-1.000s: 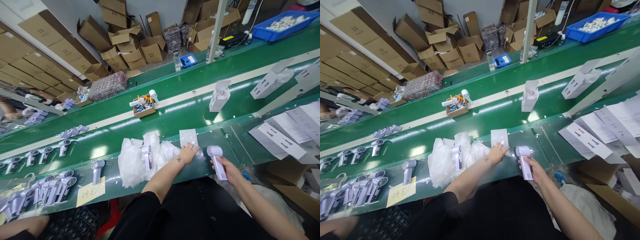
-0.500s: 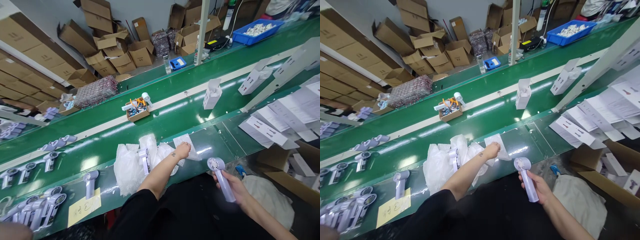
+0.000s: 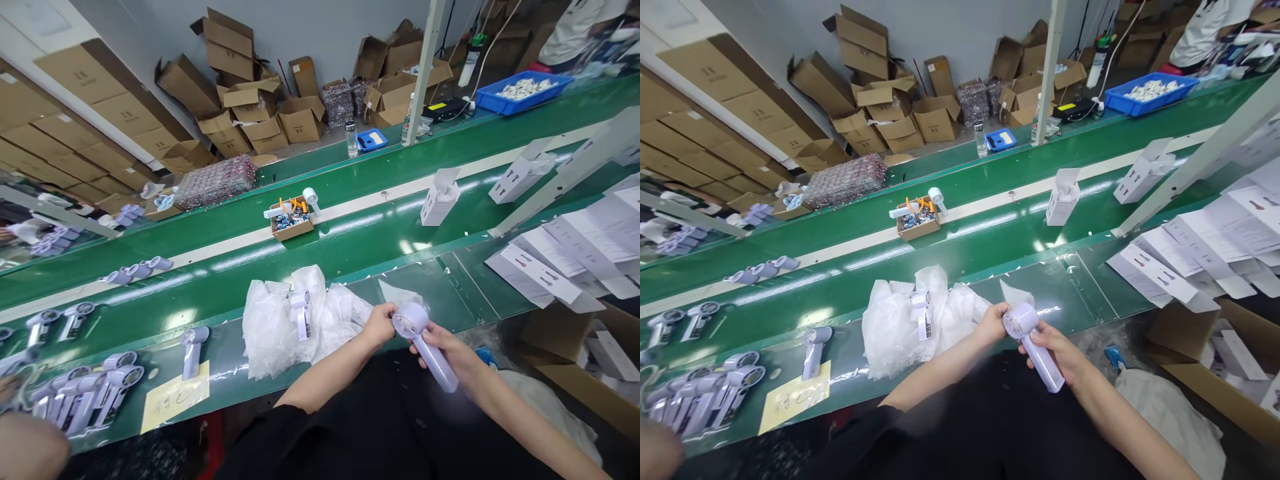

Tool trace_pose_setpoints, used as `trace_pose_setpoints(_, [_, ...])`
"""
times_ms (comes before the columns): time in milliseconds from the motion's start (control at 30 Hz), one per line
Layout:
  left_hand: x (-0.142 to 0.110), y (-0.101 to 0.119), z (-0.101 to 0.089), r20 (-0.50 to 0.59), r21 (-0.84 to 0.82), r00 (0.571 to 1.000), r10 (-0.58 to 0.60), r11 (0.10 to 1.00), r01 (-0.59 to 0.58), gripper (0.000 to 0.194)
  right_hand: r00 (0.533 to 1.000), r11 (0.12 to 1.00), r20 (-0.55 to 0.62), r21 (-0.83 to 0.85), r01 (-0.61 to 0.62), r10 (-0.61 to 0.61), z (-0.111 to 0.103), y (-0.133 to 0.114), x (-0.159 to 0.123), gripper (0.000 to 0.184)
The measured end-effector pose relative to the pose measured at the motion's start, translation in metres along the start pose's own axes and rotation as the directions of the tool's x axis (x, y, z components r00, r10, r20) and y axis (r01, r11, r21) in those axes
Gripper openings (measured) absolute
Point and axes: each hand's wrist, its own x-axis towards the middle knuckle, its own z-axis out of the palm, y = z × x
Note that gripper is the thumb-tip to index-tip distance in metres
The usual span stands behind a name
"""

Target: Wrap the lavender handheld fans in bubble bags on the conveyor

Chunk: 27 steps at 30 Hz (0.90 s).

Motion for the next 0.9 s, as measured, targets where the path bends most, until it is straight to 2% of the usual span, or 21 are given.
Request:
trace_pose_setpoints(67, [-0.004,0.006,-0.003,-0.02,-0.074,1.0,-0.002,0.997,0.001,0.024,0.999,0.997,-0.032,-0.072,0.029,-0.032,0.004,-0.004,0.004,0.04])
trace_pose_setpoints(167, [-0.005,0.014,-0.006,-0.124,-0.177,0.992,0.026,0.983,-0.048,0.027,0.985,0.99,-0.169,-0.14,0.008,-0.032,0.01,-0.005,0.006,0.037])
trace_pose_setpoints(233, [-0.003,0.018,-0.005,-0.183,-0.123,0.974,0.137,0.979,-0.161,0.025,0.97,0.99,-0.241,-0.14,-0.021,-0.014,0.016,-0.004,0.005,0.034])
trace_pose_setpoints(300, [-0.003,0.021,-0.006,-0.179,0.069,0.928,0.327,0.945,-0.32,0.017,0.961,0.991,-0.277,-0.128,-0.032,-0.005,0.023,-0.003,0.004,0.03])
trace_pose_setpoints(400, [-0.01,0.022,-0.015,-0.023,0.379,0.827,0.562,0.77,-0.513,0.013,0.957,0.993,-0.288,-0.114,-0.008,-0.025,0.029,-0.003,0.003,0.03])
trace_pose_setpoints(467, [-0.016,0.019,-0.022,0.138,0.513,0.78,0.61,0.63,-0.584,0.015,0.951,0.994,-0.305,-0.101,0.03,-0.059,0.029,-0.003,0.003,0.035])
trace_pose_setpoints(533, [-0.02,0.016,-0.026,0.273,0.578,0.748,0.605,0.518,-0.63,0.017,0.941,0.994,-0.325,-0.095,0.062,-0.09,0.026,-0.003,0.003,0.042])
trace_pose_setpoints(600, [-0.019,0.016,-0.022,0.299,0.589,0.742,0.6,0.496,-0.638,0.019,0.942,0.992,-0.32,-0.101,0.077,-0.105,0.023,-0.003,0.002,0.046])
trace_pose_setpoints(667, [-0.015,0.019,-0.012,0.23,0.579,0.753,0.617,0.535,-0.615,0.022,0.943,0.991,-0.313,-0.102,0.088,-0.116,0.019,-0.004,-0.001,0.048])
trace_pose_setpoints(700, [-0.015,0.021,-0.006,0.224,0.577,0.746,0.627,0.532,-0.62,0.023,0.942,0.991,-0.313,-0.094,0.096,-0.121,0.017,-0.005,-0.003,0.048])
trace_pose_setpoints(733, [-0.015,0.023,0.0,0.278,0.572,0.722,0.634,0.494,-0.655,0.022,0.941,0.991,-0.314,-0.081,0.105,-0.125,0.014,-0.006,-0.006,0.05])
trace_pose_setpoints(767, [-0.017,0.023,0.005,0.387,0.558,0.675,0.629,0.423,-0.714,0.02,0.941,0.992,-0.315,-0.066,0.108,-0.124,0.012,-0.007,-0.008,0.052])
trace_pose_setpoints(800, [-0.019,0.023,0.01,0.527,0.524,0.605,0.597,0.333,-0.784,0.018,0.943,0.993,-0.312,-0.051,0.102,-0.113,0.009,-0.007,-0.01,0.054])
trace_pose_setpoints(833, [-0.021,0.022,0.013,0.654,0.473,0.529,0.54,0.254,-0.844,0.015,0.944,0.995,-0.317,-0.031,0.09,-0.095,0.005,-0.008,-0.012,0.055])
trace_pose_setpoints(867, [-0.023,0.021,0.016,0.739,0.428,0.475,0.478,0.212,-0.879,0.014,0.938,0.997,-0.337,-0.007,0.076,-0.074,0.002,-0.007,-0.012,0.054])
trace_pose_setpoints(900, [-0.024,0.021,0.019,0.769,0.416,0.467,0.437,0.214,-0.884,0.014,0.927,0.998,-0.371,0.019,0.065,-0.053,-0.001,-0.005,-0.011,0.049])
